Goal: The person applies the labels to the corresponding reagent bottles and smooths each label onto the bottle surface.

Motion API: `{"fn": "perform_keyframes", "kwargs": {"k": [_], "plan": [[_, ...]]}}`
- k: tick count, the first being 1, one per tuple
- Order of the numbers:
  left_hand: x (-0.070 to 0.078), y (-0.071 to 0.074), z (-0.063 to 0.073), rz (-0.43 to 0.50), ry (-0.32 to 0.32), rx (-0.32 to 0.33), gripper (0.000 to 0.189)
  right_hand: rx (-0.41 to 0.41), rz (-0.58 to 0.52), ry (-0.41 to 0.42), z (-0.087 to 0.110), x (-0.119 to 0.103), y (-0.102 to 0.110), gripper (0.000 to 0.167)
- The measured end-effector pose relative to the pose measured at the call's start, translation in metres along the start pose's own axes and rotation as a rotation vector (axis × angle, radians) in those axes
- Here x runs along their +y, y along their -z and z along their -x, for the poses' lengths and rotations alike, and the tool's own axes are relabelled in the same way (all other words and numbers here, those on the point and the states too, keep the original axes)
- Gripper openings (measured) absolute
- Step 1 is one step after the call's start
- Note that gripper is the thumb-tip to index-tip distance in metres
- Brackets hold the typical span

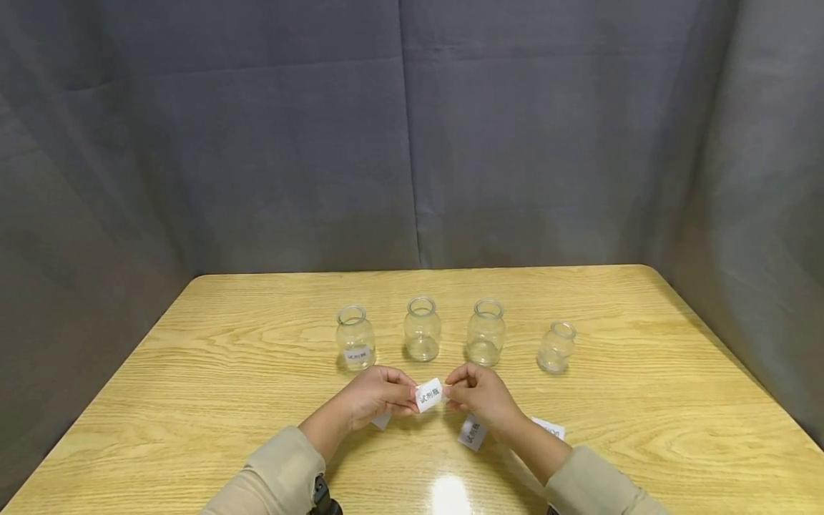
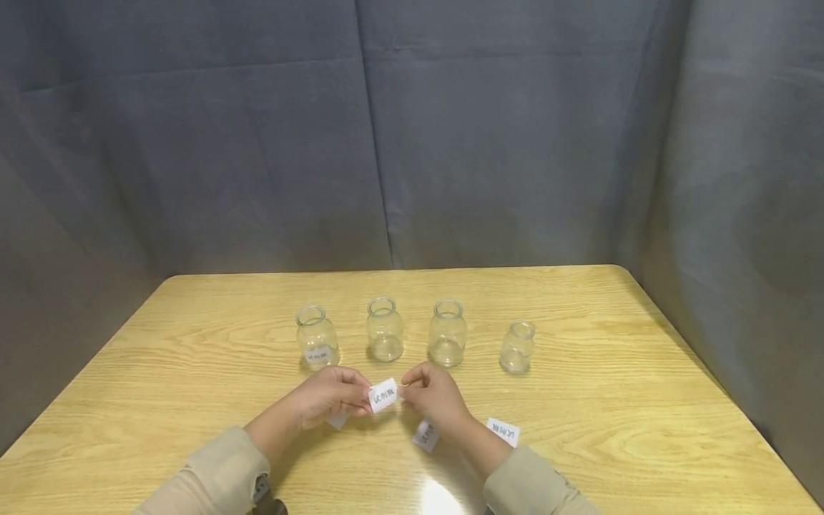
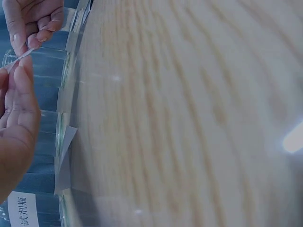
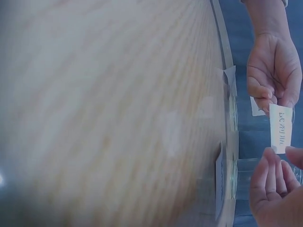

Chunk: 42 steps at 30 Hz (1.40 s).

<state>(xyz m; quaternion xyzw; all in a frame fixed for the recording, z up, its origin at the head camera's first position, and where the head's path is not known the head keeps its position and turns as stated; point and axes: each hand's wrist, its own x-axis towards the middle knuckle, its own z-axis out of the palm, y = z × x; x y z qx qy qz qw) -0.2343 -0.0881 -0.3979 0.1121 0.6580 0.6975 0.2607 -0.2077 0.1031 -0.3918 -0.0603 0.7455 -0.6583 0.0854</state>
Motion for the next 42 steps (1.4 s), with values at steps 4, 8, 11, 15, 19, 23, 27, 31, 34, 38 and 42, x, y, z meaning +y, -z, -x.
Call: {"fn": "perform_keyframes", "kwargs": {"k": [4, 8, 11, 15, 19, 23, 27, 31, 34, 38, 42], "plan": [[-0.001, 0.0, 0.0, 0.005, -0.005, 0.012, 0.009, -0.001, 0.011, 0.003, 0.001, -0.001, -0.002, 0.016], [-0.001, 0.0, 0.0, 0.015, -0.003, 0.016, 0.007, -0.003, 0.024, 0.014, 0.002, 0.0, -0.003, 0.015], [-0.001, 0.0, 0.0, 0.026, -0.002, 0.013, 0.005, -0.06, 0.056, 0.064, 0.003, 0.0, -0.003, 0.017], [-0.001, -0.001, -0.001, 0.043, -0.007, 0.008, 0.004, -0.14, 0.091, 0.084, 0.005, -0.001, -0.005, 0.02], [-0.001, -0.002, -0.002, 0.053, -0.017, -0.003, 0.003, -0.148, 0.112, 0.063, 0.005, -0.003, -0.007, 0.022], [-0.001, -0.003, -0.003, 0.056, -0.016, -0.006, 0.004, -0.141, 0.129, 0.07, 0.005, -0.002, -0.008, 0.025], [0.0, -0.005, -0.002, 0.044, -0.011, 0.003, 0.003, -0.129, 0.144, 0.072, 0.004, -0.001, -0.01, 0.028], [0.001, -0.006, -0.003, 0.042, -0.01, 0.004, 0.003, -0.131, 0.165, 0.083, 0.004, 0.0, -0.012, 0.029], [0.001, -0.007, -0.003, 0.037, -0.01, 0.006, 0.006, -0.145, 0.158, 0.091, 0.005, -0.001, -0.012, 0.029], [0.001, -0.008, -0.003, -0.001, -0.015, 0.022, 0.012, -0.15, 0.152, 0.095, 0.006, -0.003, -0.013, 0.026], [0.0, -0.008, -0.003, -0.045, -0.022, 0.044, 0.01, -0.129, 0.151, 0.093, 0.006, -0.004, -0.013, 0.019]]}}
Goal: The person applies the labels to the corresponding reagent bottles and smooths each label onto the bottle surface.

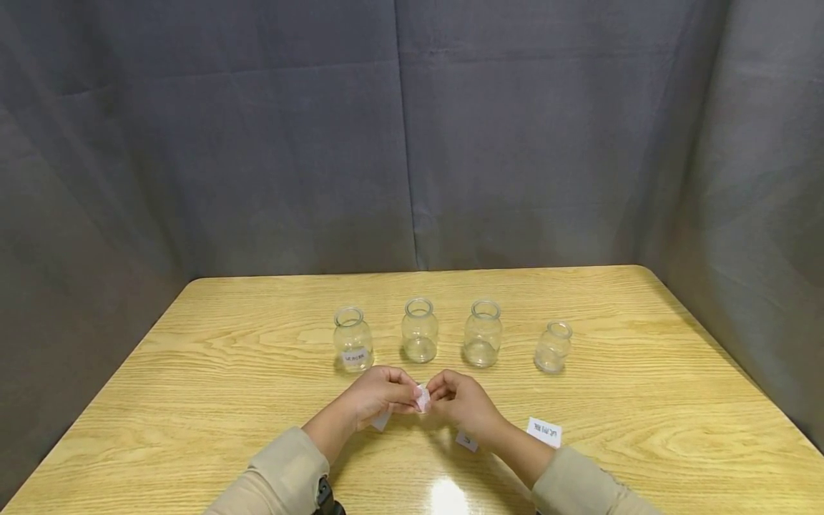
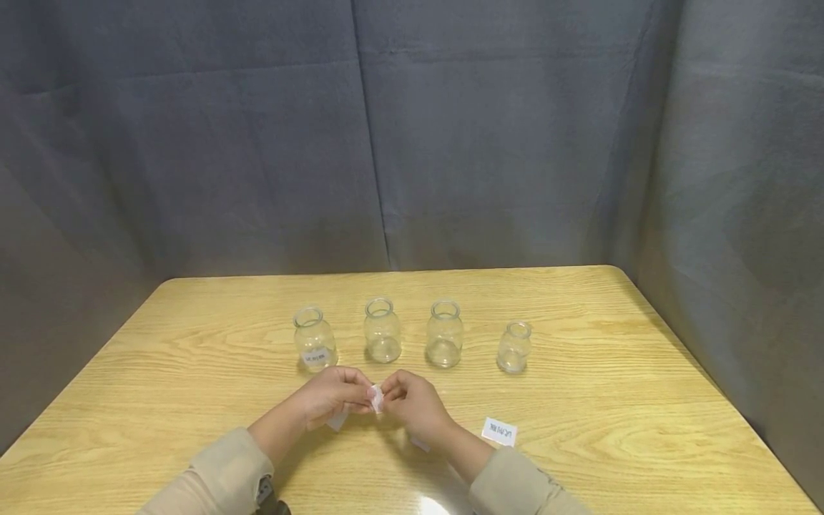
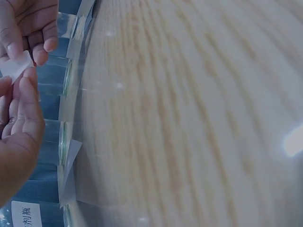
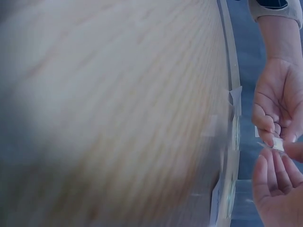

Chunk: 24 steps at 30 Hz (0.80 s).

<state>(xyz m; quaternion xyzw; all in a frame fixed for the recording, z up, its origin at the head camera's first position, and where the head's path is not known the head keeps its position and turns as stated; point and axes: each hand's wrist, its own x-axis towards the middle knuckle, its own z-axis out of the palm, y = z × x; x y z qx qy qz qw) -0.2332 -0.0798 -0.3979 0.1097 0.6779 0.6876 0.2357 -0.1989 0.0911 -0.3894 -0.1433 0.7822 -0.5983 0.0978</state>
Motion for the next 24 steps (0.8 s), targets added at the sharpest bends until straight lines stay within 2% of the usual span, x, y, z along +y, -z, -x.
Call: {"fn": "perform_keyframes", "kwargs": {"k": [7, 14, 19, 24], "plan": [[-0.001, 0.0, 0.0, -0.031, 0.0, 0.038, 0.004, -0.008, -0.066, 0.006, -0.001, -0.001, 0.002, 0.016], [0.001, 0.001, 0.003, -0.039, 0.002, 0.038, 0.007, -0.071, -0.052, 0.023, -0.001, -0.002, 0.008, 0.028], [-0.001, 0.004, 0.003, -0.048, 0.0, 0.049, 0.007, -0.119, -0.049, 0.027, -0.001, -0.002, 0.011, 0.026], [-0.001, 0.008, 0.004, -0.076, 0.009, 0.061, 0.008, -0.13, -0.008, 0.029, -0.003, -0.002, 0.016, 0.024]]}}
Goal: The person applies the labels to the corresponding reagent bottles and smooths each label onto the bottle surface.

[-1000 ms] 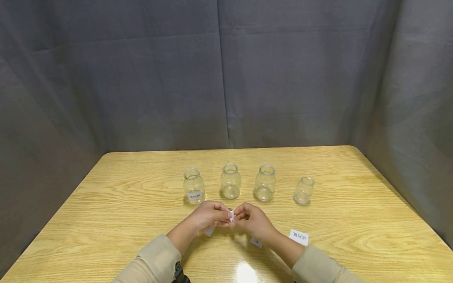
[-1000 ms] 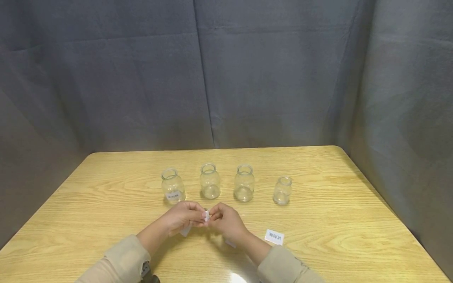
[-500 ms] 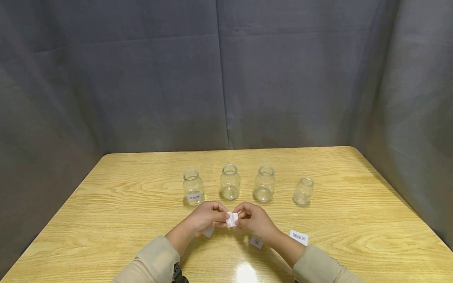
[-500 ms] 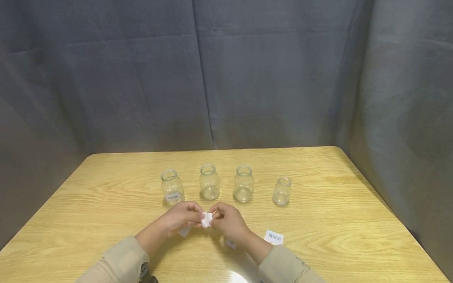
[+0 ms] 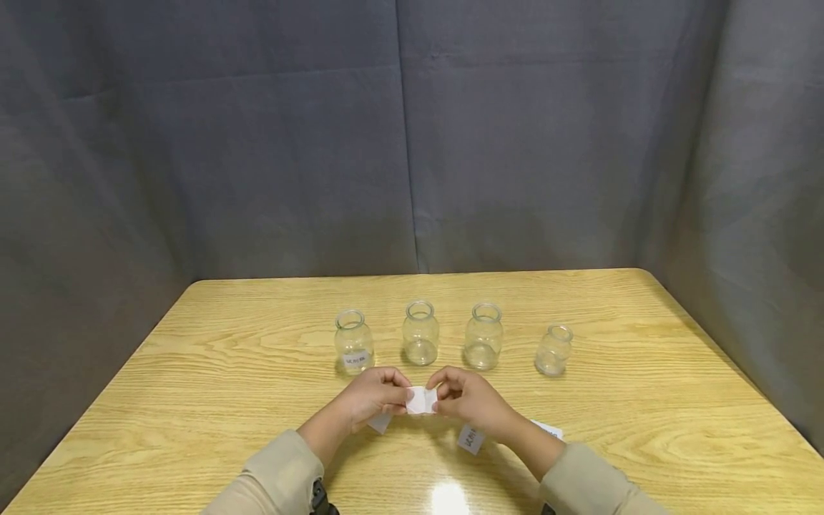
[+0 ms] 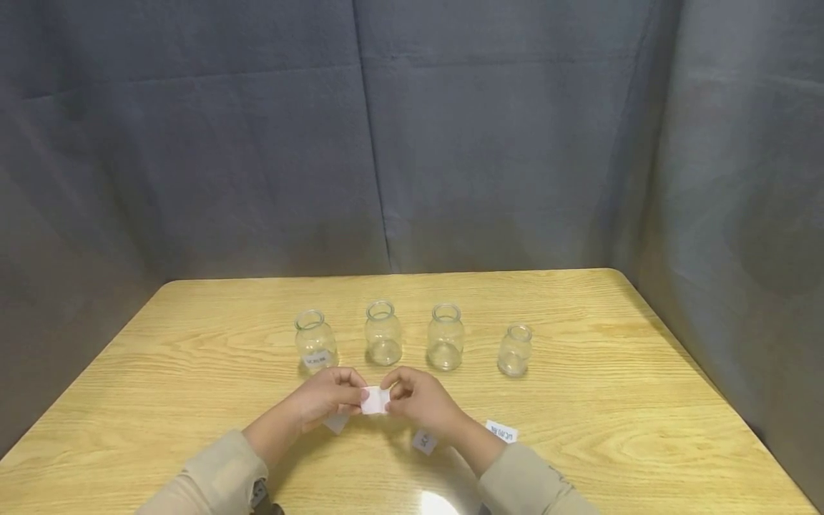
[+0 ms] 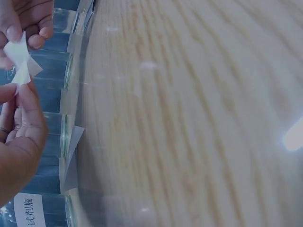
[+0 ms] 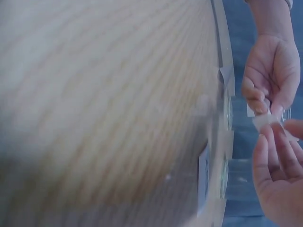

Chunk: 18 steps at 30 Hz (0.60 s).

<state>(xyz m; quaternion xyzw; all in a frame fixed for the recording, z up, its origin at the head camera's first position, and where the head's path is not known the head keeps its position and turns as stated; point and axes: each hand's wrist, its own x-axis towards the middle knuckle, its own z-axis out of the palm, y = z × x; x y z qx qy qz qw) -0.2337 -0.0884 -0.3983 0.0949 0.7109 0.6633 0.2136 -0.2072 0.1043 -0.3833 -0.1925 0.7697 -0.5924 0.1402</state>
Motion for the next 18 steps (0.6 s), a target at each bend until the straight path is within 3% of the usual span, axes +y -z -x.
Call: {"fn": "perform_keyframes", "kwargs": {"k": [5, 12, 18], "plan": [[0.0, 0.0015, 0.0014, -0.048, 0.007, 0.008, 0.009, -0.014, 0.036, -0.026, 0.0027, 0.0004, 0.0051, 0.023], [0.0022, 0.0, 0.0038, -0.102, -0.001, 0.023, 0.013, -0.093, -0.01, -0.008, 0.0052, 0.002, 0.0096, 0.021], [0.0027, -0.0021, 0.0046, -0.155, 0.011, 0.029, 0.012, -0.032, 0.009, -0.002, 0.0058, 0.0026, 0.0083, 0.007]]}}
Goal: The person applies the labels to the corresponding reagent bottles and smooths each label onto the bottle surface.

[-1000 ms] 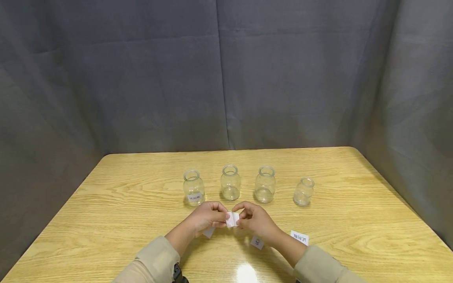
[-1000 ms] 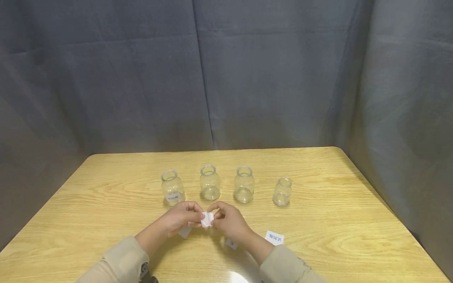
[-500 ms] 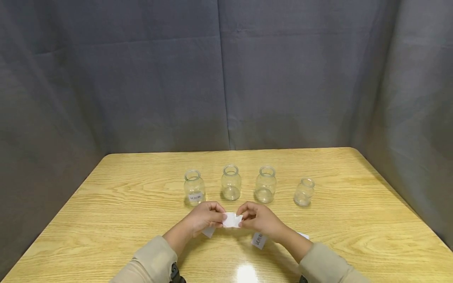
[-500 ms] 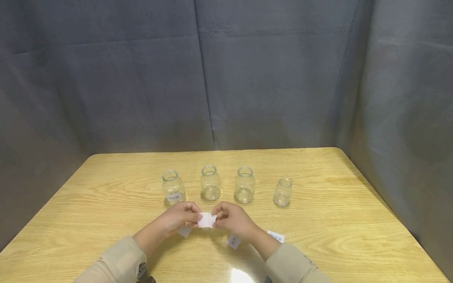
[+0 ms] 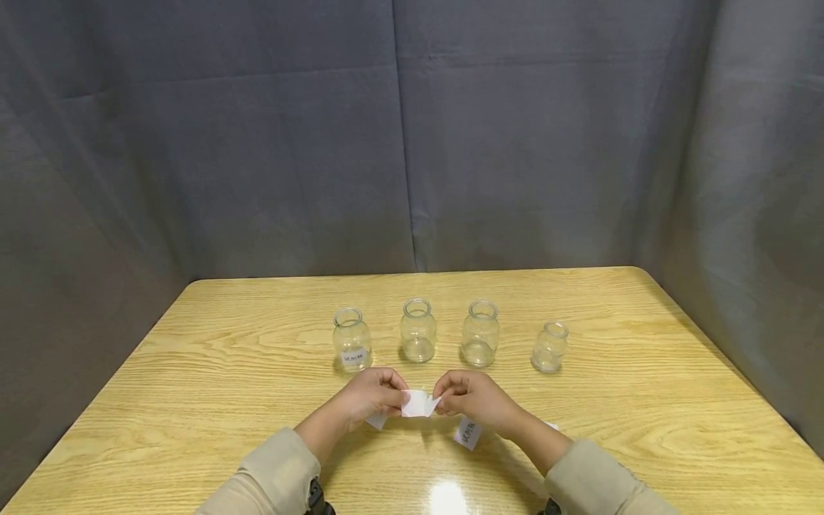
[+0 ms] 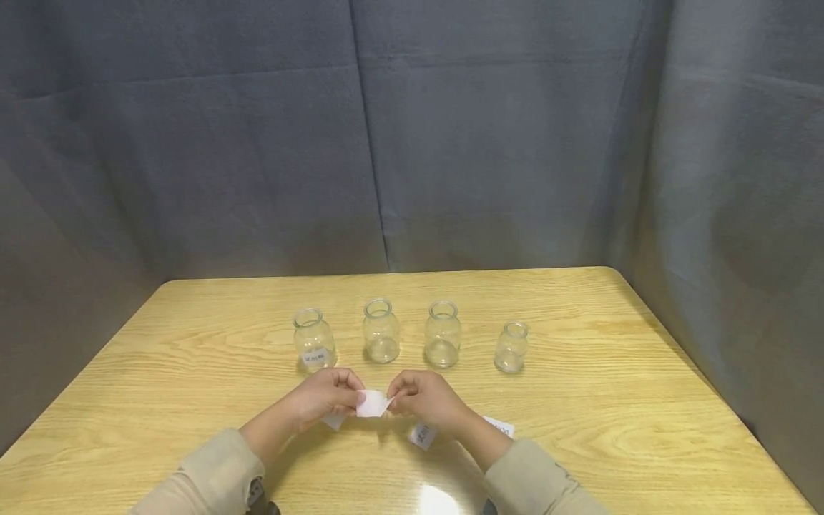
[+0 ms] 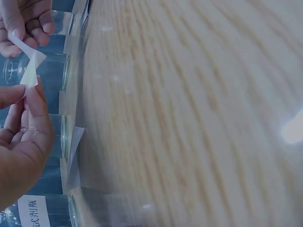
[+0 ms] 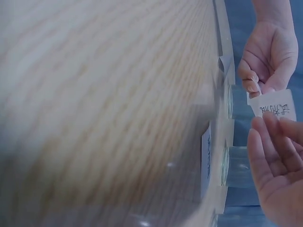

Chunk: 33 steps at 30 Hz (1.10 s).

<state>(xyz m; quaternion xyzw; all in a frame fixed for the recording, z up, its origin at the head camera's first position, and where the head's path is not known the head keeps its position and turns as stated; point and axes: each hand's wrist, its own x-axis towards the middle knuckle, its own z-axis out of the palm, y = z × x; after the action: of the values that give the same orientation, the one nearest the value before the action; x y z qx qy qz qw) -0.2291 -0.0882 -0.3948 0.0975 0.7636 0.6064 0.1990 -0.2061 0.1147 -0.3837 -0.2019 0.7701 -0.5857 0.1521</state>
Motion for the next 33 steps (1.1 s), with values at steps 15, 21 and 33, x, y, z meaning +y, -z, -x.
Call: {"fn": "perform_keyframes", "kwargs": {"k": [15, 21, 33], "plan": [[-0.003, 0.003, 0.004, -0.044, 0.031, -0.035, 0.009, 0.113, 0.076, -0.001, 0.001, 0.001, 0.004, 0.007], [-0.003, 0.002, 0.005, -0.028, 0.048, -0.116, 0.013, 0.111, 0.054, 0.021, -0.003, 0.002, 0.002, 0.007], [0.002, 0.004, 0.004, -0.012, 0.029, -0.062, 0.018, 0.106, 0.023, -0.003, -0.01, 0.002, -0.002, 0.012]]}}
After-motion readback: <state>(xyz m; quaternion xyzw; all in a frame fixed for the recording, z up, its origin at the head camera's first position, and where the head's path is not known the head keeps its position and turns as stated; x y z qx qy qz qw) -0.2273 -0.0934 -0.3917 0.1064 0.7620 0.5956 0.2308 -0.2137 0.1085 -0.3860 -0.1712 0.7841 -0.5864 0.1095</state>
